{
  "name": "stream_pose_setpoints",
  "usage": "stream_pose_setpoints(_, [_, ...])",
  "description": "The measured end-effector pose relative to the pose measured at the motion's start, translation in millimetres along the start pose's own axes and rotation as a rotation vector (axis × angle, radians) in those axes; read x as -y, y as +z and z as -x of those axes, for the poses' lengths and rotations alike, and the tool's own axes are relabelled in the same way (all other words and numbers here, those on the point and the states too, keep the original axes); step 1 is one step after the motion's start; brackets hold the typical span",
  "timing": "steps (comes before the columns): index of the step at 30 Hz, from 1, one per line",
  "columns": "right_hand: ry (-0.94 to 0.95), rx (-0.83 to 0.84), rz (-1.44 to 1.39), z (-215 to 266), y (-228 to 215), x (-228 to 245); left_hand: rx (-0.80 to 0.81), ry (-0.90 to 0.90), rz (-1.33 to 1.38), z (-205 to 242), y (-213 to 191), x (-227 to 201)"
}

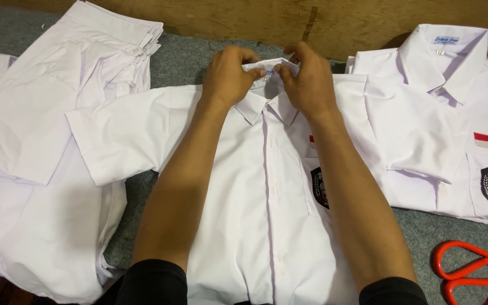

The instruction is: Picking up a white school shirt, aligning the collar, and fastening the front buttons.

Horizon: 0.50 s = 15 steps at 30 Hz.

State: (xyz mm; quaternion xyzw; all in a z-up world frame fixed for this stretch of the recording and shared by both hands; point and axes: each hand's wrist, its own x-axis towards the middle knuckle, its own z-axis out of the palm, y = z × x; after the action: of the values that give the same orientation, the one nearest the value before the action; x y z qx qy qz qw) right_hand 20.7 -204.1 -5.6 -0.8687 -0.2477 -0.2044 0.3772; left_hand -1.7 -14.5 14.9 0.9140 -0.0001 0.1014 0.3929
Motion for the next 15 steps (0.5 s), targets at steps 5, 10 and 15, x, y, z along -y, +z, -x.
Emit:
stream_pose_setpoints(5, [0.233,-0.004,0.097,-3.8,-4.8,18.6,-0.071,-0.150,-0.217,1.7,-9.5,-16.9])
stream_pose_setpoints(10, [0.244,-0.014,0.112,-4.6,-4.9,25.1,-0.100,-0.007,-0.397,-4.3,-8.9,-10.6])
stream_pose_setpoints(15, [0.213,-0.039,0.158,-4.6,-8.0,19.9,-0.055,0.047,-0.417,-3.3,-16.1,-8.8])
